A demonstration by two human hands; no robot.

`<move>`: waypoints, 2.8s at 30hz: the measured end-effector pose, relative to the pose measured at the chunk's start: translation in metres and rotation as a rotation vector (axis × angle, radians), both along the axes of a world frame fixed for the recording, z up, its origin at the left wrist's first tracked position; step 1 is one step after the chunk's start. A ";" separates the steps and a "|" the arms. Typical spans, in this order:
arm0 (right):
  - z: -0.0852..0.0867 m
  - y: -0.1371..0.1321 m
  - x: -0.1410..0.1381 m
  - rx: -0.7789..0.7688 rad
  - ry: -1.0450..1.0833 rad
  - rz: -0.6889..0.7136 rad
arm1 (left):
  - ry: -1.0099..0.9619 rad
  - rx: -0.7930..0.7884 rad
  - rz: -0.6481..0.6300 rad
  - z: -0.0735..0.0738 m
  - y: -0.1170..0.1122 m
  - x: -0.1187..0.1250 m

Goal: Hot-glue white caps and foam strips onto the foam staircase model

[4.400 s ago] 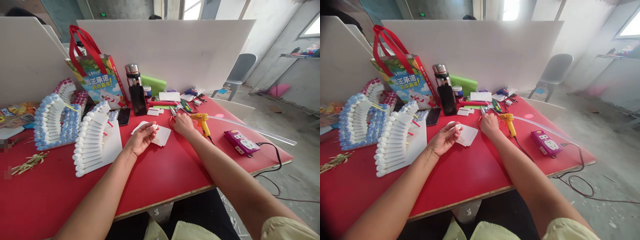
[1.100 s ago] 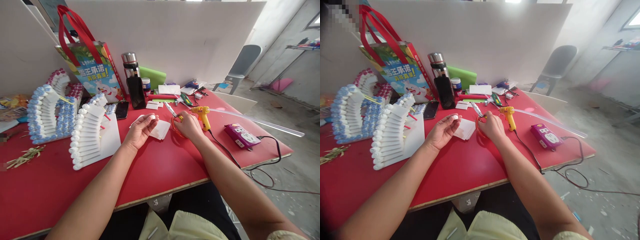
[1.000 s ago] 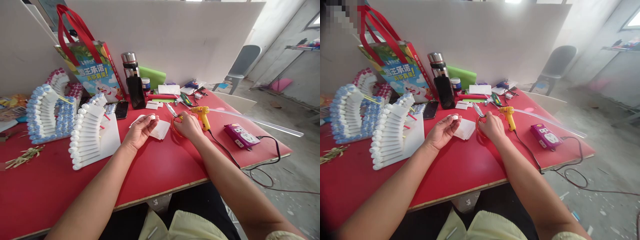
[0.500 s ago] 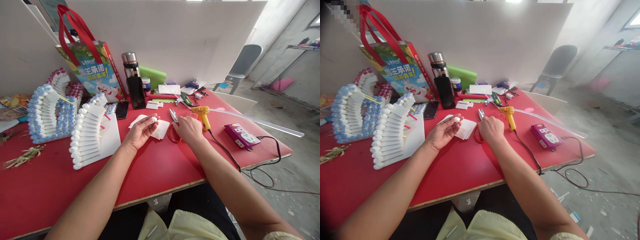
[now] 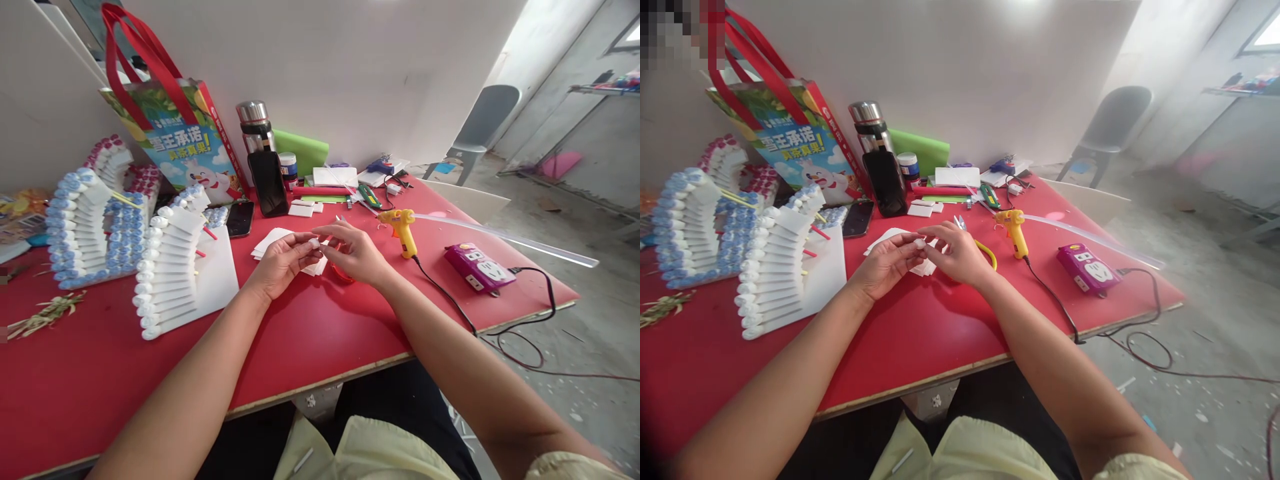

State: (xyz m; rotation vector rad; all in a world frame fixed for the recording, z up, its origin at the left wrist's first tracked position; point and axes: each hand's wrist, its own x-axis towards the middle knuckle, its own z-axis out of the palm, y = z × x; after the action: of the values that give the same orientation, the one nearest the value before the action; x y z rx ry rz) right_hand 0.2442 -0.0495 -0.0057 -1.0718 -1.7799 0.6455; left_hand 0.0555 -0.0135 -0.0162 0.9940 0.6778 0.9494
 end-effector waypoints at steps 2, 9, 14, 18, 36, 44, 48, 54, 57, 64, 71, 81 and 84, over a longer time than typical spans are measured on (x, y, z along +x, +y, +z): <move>-0.001 0.001 -0.001 -0.021 -0.003 0.002 | 0.014 0.022 0.014 -0.001 0.000 0.001; -0.007 0.007 0.001 -0.078 0.048 -0.029 | 0.022 0.075 0.071 -0.003 0.000 0.003; -0.011 0.007 -0.002 -0.121 0.028 -0.102 | 0.052 0.119 0.101 -0.005 0.000 0.004; -0.009 0.006 -0.004 -0.112 -0.023 -0.156 | 0.107 0.150 0.125 -0.006 0.000 0.003; -0.013 0.008 -0.002 -0.154 -0.045 -0.174 | 0.114 0.063 0.028 -0.003 0.000 0.001; 0.001 0.002 0.004 -0.156 -0.212 -0.225 | 0.071 -0.028 0.031 -0.001 0.000 -0.001; 0.014 -0.032 0.031 -0.187 -0.745 -0.479 | 0.022 -0.086 0.093 -0.002 0.004 -0.003; -0.005 -0.051 0.102 -0.222 -0.793 -0.926 | -0.116 -0.132 0.138 -0.005 0.010 -0.007; -0.017 -0.026 0.125 -0.292 -0.683 -0.844 | -0.160 -0.152 0.147 -0.004 0.010 -0.008; -0.032 0.019 0.133 -0.457 -0.320 -0.753 | -0.237 -0.228 0.135 -0.001 0.011 -0.010; -0.008 -0.008 0.094 -0.368 0.300 -0.522 | -0.241 -0.260 0.181 0.000 0.013 -0.012; 0.001 -0.014 0.019 -0.387 0.372 0.064 | -0.175 -0.194 0.287 -0.002 0.017 -0.014; -0.007 -0.016 0.015 -0.394 0.381 0.102 | -0.140 -0.153 0.277 -0.004 0.017 -0.014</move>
State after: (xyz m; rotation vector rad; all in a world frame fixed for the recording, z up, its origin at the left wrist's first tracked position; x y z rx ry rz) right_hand 0.2591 -0.0656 -0.0124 -1.0321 -1.4120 1.2148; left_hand 0.0414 0.0035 -0.0202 0.7022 0.7703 1.1785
